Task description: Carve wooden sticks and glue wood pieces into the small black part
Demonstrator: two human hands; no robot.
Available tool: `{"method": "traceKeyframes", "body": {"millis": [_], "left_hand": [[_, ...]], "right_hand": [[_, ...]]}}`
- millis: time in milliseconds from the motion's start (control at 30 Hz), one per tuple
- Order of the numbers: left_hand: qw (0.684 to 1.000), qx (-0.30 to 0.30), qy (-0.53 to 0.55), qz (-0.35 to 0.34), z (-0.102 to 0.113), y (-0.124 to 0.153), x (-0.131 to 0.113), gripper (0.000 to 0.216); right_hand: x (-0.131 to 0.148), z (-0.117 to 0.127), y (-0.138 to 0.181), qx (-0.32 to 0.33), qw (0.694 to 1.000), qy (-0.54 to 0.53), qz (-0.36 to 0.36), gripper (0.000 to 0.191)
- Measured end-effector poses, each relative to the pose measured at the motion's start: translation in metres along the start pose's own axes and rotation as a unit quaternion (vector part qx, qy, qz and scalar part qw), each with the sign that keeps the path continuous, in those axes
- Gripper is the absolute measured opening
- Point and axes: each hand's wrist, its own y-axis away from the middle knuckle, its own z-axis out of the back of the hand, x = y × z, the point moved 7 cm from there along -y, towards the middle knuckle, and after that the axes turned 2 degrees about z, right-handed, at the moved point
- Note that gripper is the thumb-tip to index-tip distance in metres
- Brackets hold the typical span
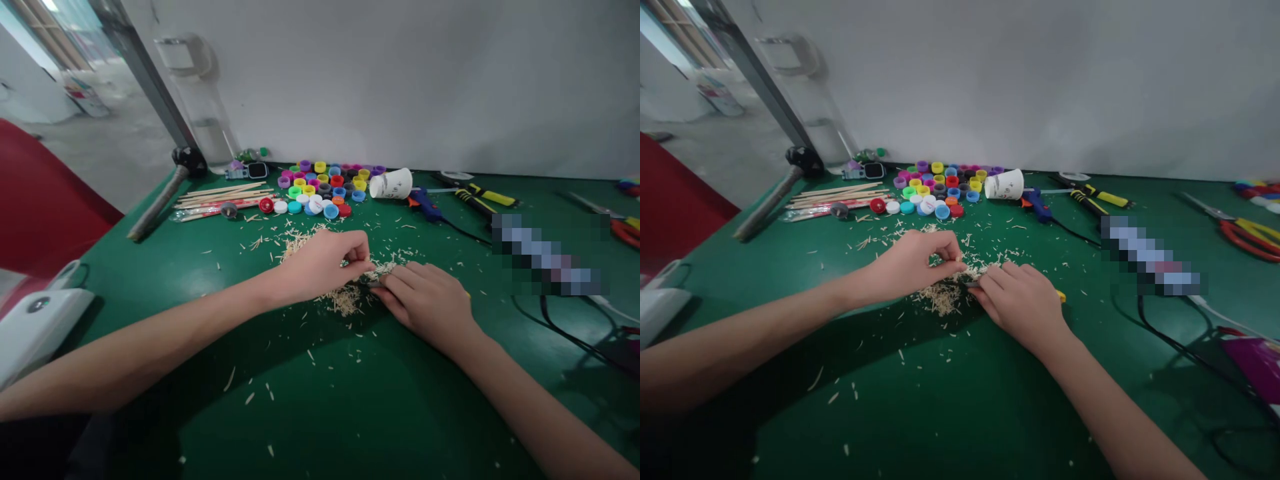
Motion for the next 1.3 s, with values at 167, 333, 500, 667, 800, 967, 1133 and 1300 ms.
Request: {"method": "traceKeyframes", "body": {"millis": [167, 333, 500, 667, 800, 967, 1133, 1300], "left_hand": [[1.000, -0.014, -0.005, 0.001, 0.002, 0.000, 0.002, 0.011], [1.000, -0.015, 0.006, -0.001, 0.001, 0.000, 0.001, 0.015], [1.000, -0.028, 0.004, 0.000, 0.002, -0.001, 0.002, 0.016], [1.000, -0.013, 0.007, -0.010, 0.000, -0.001, 0.001, 0.015], [1.000, -0.011, 0.006, 0.004, 0.001, -0.001, 0.001, 0.016], [1.000, -0.009, 0.024, 0.010, 0.002, 0.000, 0.000, 0.013], [1.000, -0.009, 0.016, 0.012, 0.002, -0.001, 0.001, 0.013], [1.000, -0.001, 0.017, 0.020, 0.000, -0.002, 0.003, 0.014]], "right_hand": [[-0.001, 0.000, 0.001, 0.007, 1.000, 0.009, -0.006, 0.027], [-0.001, 0.005, 0.001, -0.026, 0.999, 0.022, -0.009, 0.024], [-0.005, 0.003, -0.001, -0.010, 1.000, -0.003, -0.017, 0.027], [-0.002, -0.002, 0.000, 0.017, 1.000, 0.000, 0.005, 0.027], [-0.004, 0.007, 0.002, -0.043, 0.999, 0.025, -0.019, 0.023], [-0.004, -0.003, 0.000, 0.026, 1.000, -0.012, 0.005, 0.029], [-0.007, 0.005, 0.002, -0.040, 0.999, 0.013, -0.012, 0.023], [-0.005, -0.001, 0.002, 0.008, 1.000, -0.005, 0.008, 0.026]]}}
